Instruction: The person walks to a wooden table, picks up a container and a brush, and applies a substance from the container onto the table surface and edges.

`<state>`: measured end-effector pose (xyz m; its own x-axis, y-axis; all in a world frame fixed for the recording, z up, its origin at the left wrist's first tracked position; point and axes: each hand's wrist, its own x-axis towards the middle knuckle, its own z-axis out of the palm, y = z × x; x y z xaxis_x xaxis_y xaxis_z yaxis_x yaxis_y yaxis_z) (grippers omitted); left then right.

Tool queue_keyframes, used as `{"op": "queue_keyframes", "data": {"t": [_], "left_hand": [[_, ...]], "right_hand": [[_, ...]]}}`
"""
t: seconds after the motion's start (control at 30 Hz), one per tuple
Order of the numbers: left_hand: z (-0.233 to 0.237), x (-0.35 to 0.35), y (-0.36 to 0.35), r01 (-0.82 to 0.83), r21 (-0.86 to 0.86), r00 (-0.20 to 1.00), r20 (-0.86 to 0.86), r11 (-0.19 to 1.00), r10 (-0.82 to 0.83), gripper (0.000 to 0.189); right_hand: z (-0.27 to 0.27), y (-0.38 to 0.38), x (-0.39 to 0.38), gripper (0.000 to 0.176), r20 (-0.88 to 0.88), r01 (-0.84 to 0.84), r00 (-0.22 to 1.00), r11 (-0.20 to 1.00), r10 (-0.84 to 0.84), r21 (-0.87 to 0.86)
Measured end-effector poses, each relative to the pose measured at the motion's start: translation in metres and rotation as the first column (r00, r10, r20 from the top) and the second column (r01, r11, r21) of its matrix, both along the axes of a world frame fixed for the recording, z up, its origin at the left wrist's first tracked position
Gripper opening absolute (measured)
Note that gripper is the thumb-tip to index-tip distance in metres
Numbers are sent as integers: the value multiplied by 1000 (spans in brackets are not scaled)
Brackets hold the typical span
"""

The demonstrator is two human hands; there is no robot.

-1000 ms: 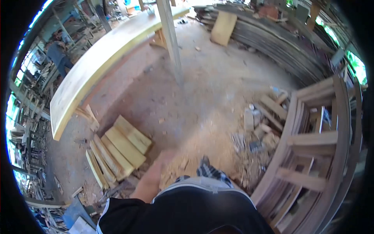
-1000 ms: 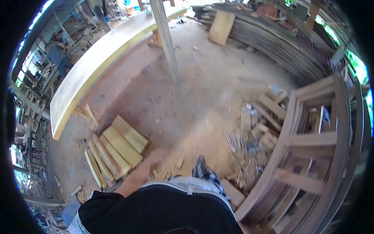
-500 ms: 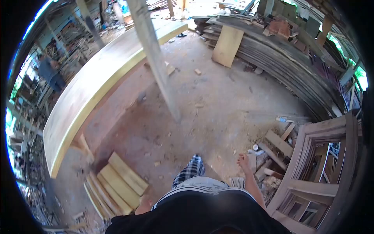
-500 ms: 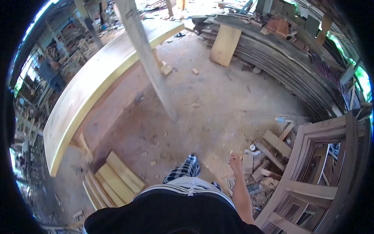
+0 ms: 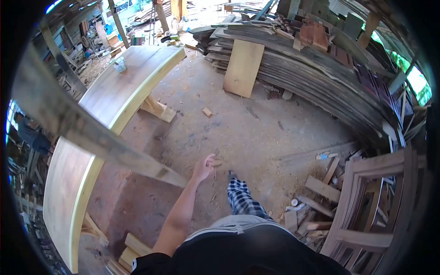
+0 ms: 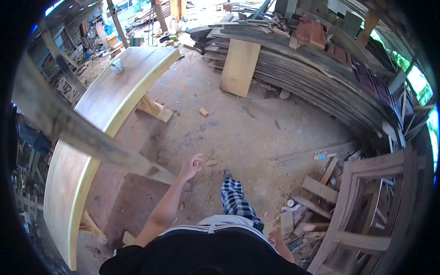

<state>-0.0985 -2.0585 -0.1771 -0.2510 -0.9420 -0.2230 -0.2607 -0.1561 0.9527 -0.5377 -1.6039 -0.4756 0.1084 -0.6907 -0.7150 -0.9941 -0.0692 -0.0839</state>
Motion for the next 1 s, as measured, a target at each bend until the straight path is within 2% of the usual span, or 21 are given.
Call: {"op": "queue_keyframes", "data": {"t": [0.07,0.1,0.17,0.23,0.27,0.3,0.37,0.4,0.43,0.47,0.5,0.57,0.6,0.63,0.67,0.7,0.77,0.83,0.87,0.93,1.0], "left_hand": [[-40,12,-30,130,-262,907,422,956,-7,31],[-54,23,-32,169,-340,897,441,925,-1,34],[-107,65,-31,257,124,726,629,958,-276,34],[-178,119,-25,300,477,548,623,826,-558,36],[-174,127,-25,259,674,480,532,692,-698,37],[-173,135,-27,244,688,493,518,683,-699,37],[-107,136,-42,206,504,703,520,839,-485,40],[-100,134,-52,197,514,714,508,835,-481,40],[-97,135,-63,-84,499,894,421,862,-156,39],[-95,136,-74,-359,515,923,321,778,214,39],[-93,136,-87,-375,525,920,315,764,234,39],[-91,135,-111,-564,569,820,301,598,487,39],[-93,139,-118,-588,580,797,301,563,523,39],[-98,147,-122,-547,431,823,435,717,366,38],[-103,159,-147,-451,267,783,577,852,233,38],[-108,170,-170,-504,255,770,566,826,295,38],[-113,187,-186,-646,283,739,462,709,489,38],[-95,205,-224,-768,313,640,330,559,694,38],[-85,210,-230,-821,381,525,215,424,823,39],[-62,220,-237,-839,423,464,229,342,856,38],[-40,227,-247,-860,428,397,219,278,891,37]], "right_hand": [[3,-71,-35,19,-49,-22,999,1000,22,-4],[2,-120,-51,19,-70,-42,997,999,41,-16],[1,-201,-65,19,-95,-85,992,996,83,-22],[3,-268,-60,20,-109,-114,988,993,111,-22],[63,-306,-35,20,-119,-126,985,992,124,-8],[132,-377,-32,21,-124,-77,989,997,74,-21],[127,-502,-31,26,81,389,917,921,-390,29],[121,-560,-23,31,164,430,898,894,-408,-128],[118,-617,-15,29,196,283,956,874,-220,-395],[146,-675,12,31,292,457,884,805,-364,-380],[158,-729,27,31,288,427,896,832,-338,-354],[190,-817,71,28,450,461,855,777,-260,-429],[198,-851,95,29,483,455,844,791,-234,-410],[207,-860,122,29,478,411,856,820,-196,-399],[230,-889,156,27,635,498,742,811,-214,-308],[247,-918,188,25,760,554,608,808,-231,-198],[227,-938,241,26,837,502,492,864,-239,-48],[247,-953,303,29,817,278,493,944,-298,176],[263,-959,336,29,817,237,502,954,-283,184],[302,-962,385,29,827,-71,561,992,-46,104],[336,-985,428,30,821,-178,570,972,-28,157]]}}
